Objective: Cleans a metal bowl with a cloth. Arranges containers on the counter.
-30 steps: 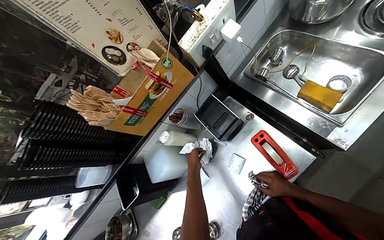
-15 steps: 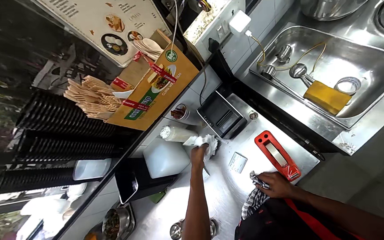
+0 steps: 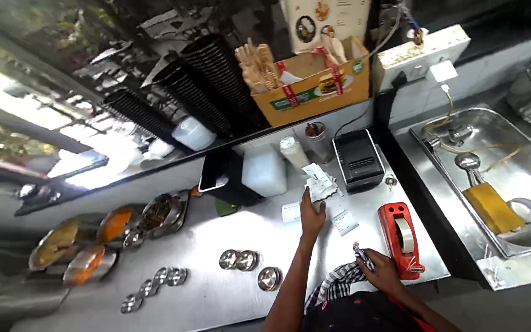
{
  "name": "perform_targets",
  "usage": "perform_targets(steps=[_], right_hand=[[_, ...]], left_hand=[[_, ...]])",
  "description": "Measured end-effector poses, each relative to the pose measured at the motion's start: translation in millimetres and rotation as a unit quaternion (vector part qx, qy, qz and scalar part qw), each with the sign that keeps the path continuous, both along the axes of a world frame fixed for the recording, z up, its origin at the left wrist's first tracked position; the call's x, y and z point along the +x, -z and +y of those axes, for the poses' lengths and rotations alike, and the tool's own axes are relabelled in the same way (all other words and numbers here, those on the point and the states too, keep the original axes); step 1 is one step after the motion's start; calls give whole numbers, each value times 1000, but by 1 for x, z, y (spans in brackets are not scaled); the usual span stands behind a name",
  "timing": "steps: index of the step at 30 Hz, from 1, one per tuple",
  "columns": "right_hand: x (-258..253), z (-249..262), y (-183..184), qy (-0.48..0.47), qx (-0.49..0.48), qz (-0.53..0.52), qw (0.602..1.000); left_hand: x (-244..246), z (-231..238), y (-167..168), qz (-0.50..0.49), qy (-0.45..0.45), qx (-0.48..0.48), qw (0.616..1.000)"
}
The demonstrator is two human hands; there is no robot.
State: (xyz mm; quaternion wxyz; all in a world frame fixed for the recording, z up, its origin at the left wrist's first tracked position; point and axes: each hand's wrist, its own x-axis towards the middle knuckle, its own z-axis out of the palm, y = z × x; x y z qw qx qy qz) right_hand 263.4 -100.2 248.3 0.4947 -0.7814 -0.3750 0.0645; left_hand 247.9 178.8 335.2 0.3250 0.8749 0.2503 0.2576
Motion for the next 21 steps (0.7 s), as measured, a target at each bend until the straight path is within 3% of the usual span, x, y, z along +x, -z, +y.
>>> perform_targets(steps=[5,7,9,15,21], right_hand=[[1,5,-3,-15,-23,-37,999],[-2,4,0,-15,-25,-43,999],[-8,-2,-1,-11,-28,-39,999],[-5,1,-21,-6,-68,-62,996],[-5,5,-18,15,-45,-94,994]], left_hand=[[49,30,-47,-55,-7,-62,997],[66,38,-60,-15,-12,-138,990],[69,39,-53,83,-26,-172,981],[55,8,19,258,-87,-48,961],[-23,-53,-16,131,-25,-24,991]])
